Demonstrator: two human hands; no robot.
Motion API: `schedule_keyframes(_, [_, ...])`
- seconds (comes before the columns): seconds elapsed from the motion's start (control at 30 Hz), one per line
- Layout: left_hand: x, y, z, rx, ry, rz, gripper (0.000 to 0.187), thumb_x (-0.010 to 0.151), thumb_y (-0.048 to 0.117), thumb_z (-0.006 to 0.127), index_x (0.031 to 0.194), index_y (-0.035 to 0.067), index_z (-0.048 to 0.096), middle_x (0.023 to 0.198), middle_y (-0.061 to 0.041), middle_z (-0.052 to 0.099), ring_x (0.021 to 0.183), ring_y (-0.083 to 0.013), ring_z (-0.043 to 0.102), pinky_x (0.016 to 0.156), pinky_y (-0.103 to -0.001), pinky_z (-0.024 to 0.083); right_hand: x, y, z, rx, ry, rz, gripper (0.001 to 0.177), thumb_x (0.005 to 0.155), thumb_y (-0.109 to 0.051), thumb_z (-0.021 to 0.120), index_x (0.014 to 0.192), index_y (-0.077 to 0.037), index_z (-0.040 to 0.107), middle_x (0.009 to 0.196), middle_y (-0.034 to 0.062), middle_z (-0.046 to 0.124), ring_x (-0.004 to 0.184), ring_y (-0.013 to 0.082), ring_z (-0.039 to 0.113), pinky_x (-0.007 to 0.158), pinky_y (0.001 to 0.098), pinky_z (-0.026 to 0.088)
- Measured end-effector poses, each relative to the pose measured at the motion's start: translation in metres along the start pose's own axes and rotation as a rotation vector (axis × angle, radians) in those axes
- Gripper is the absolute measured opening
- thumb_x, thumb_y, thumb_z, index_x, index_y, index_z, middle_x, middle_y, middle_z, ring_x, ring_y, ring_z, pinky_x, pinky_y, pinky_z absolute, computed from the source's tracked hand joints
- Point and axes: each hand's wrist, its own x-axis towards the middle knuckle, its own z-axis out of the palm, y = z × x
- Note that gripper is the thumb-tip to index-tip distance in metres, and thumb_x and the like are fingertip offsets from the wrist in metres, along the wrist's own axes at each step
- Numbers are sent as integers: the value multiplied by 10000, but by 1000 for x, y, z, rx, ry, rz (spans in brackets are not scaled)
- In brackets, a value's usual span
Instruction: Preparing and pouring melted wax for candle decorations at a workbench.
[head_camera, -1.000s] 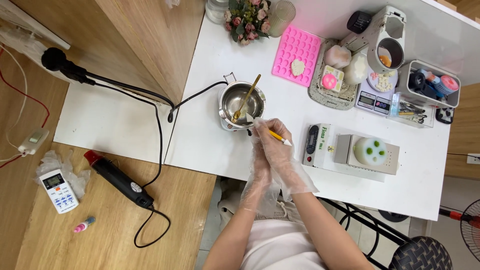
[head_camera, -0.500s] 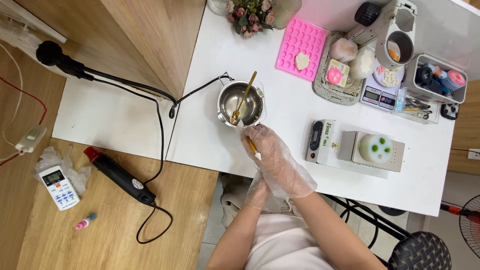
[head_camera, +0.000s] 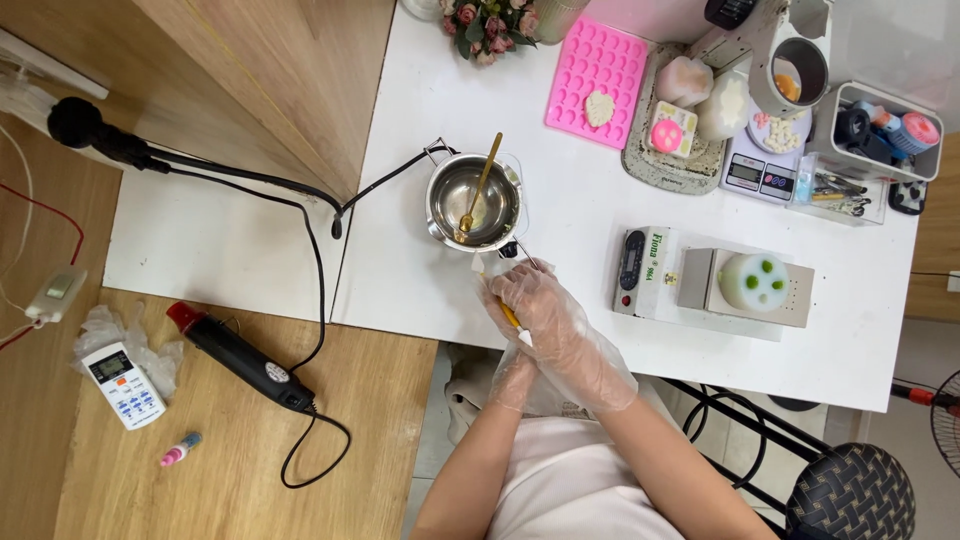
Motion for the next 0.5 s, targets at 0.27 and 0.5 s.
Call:
schedule_keyframes(0.27, [18,86,24,-56,-20,-77,464,1113,283,436,1503,47,349,1408,-73,474,1300,-161,469,1146,-315,390,-18,-4,-17,-4,76,-80,184,891,-87,748,1025,-41,632,888,125,679,931,362,673,956,520,520])
schedule_keyframes(0.5, [24,126,29,117,309,-226,474,1018,523,333,1340,192,443,1155,31,561,952,-84,533,886,-234,486,-36,-39,-94,98,91,244,167,887,-36,756,1002,-30,635,843,151,670,775,306,674,682,406,536])
